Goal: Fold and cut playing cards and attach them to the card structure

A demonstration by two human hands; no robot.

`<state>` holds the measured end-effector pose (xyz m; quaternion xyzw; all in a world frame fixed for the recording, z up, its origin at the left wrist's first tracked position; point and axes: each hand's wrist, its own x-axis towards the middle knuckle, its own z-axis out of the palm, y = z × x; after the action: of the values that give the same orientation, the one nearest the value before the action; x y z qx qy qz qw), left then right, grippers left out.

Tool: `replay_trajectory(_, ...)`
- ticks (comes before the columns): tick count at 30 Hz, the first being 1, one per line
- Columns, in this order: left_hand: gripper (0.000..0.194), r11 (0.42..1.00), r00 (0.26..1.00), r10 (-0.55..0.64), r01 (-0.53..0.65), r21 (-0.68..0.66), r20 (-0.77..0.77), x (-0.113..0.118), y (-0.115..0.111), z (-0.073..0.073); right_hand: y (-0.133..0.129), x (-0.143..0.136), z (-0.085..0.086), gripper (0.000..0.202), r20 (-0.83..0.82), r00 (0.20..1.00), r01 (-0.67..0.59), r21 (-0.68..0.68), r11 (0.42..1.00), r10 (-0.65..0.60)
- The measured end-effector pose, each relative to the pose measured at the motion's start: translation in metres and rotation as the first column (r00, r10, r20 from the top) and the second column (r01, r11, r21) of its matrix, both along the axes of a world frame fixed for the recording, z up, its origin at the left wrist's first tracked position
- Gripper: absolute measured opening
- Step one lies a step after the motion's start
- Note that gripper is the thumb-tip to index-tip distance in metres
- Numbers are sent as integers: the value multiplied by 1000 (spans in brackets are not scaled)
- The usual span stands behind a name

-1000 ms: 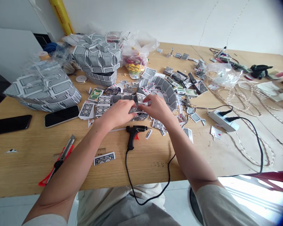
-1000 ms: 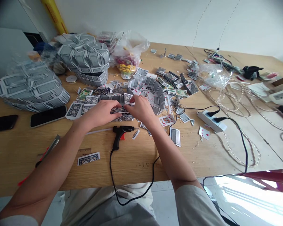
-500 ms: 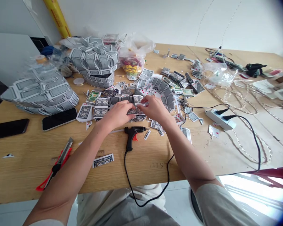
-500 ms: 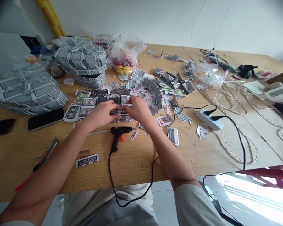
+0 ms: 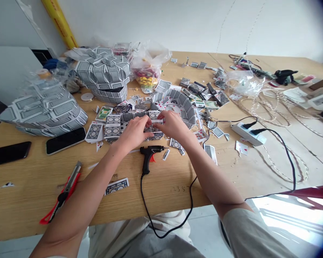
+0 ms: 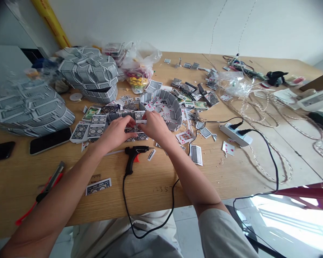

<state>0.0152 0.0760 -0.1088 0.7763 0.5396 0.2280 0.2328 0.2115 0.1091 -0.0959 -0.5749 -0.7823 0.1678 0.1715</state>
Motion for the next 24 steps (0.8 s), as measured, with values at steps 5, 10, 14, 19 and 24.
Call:
replay_trajectory(5,31,1000,999,-23,23,4,29,1,2,-3,0,-2,1,29,19,1000,7,3,1000,-7)
replay_trajectory(10,34,996,1000,-27,27,-91,3,-5,3,2,1,2,-1,28,13,1000,-8,12,1000,8)
replay_trajectory(14,40,986,999,-19,10,-166,-50,-16,5,9,1,8,1,28,21,999,-26,17,1000,26)
replay_trajectory(19,45,971,999,-26,16,-238,-37,-30,10,10,-6,4,16,23,29,995,-96,7,995,96)
replay_trajectory(24,46,967,993,-74,94,-236,93,-37,16,3,-11,-5,20,29,4,918,-396,69,916,397)
